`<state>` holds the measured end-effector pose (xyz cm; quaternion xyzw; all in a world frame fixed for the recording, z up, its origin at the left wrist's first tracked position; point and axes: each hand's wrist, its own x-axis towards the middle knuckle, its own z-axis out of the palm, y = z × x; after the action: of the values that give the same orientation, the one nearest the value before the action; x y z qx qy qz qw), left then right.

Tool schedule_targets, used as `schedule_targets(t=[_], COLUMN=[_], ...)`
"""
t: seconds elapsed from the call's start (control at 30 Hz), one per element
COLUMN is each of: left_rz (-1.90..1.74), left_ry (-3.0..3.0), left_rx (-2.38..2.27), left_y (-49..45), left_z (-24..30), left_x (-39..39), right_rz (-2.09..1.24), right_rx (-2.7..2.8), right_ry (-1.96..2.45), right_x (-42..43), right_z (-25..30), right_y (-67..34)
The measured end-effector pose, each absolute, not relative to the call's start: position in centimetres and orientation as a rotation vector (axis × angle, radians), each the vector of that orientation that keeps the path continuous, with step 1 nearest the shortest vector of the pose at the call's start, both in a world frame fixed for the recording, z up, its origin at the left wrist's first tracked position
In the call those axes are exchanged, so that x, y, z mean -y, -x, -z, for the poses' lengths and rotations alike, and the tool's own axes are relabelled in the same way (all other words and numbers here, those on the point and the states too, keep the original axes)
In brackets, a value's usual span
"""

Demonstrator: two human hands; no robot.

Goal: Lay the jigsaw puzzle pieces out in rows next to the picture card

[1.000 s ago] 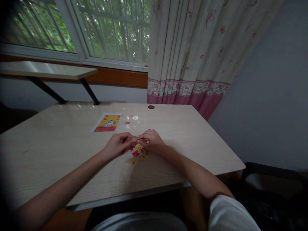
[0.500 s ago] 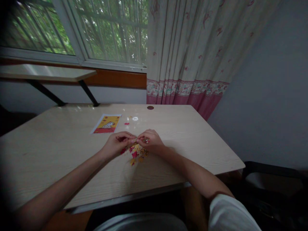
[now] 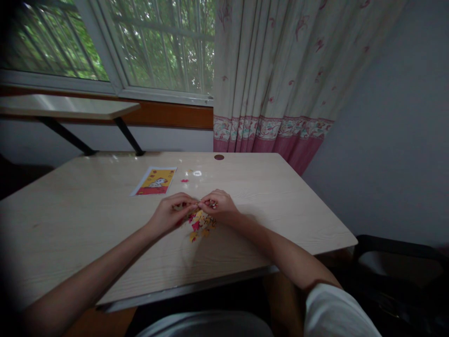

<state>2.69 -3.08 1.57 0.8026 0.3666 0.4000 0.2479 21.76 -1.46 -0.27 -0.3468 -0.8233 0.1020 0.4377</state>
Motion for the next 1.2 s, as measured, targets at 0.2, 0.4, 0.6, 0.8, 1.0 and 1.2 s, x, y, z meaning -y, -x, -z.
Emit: schedule_targets(t=[0.2, 0.4, 0.6, 0.8, 1.0, 1.2], left_rz=[-1.002, -0.863, -0.906, -1.019, -1.003, -0.904], left_ry=[-1.877, -1.598, -1.644, -1.956, -2.037, -2.278], left_rx=[-1.042, -0.980, -1.001, -1.083, -1.110, -1.134], left_y=[-2.6, -2.5, -2.4, -2.2, -2.2, -1.4], left_z=[-0.8, 0.1, -0.3, -0.7, -0.8, -1.0], left_x=[2.3, 1.7, 2.1, 2.5, 2.4, 1.9], right_rz=[-0.156, -0.026, -0.026, 0.010, 0.037, 0.013], right_rx=[2.029, 2.079, 2.168, 2.115, 2.093, 1.957], right_ry=[0.857, 0.748, 0.779, 0.788, 0.765, 0.836], right_x=[1.2, 0.7, 0.6, 0.6, 0.7, 0.4], right_z=[0.3, 0.6, 0.7, 0.7, 0.3, -0.5], right_y=[-22.1, -22.4, -22.7, -22.6, -22.9, -24.2])
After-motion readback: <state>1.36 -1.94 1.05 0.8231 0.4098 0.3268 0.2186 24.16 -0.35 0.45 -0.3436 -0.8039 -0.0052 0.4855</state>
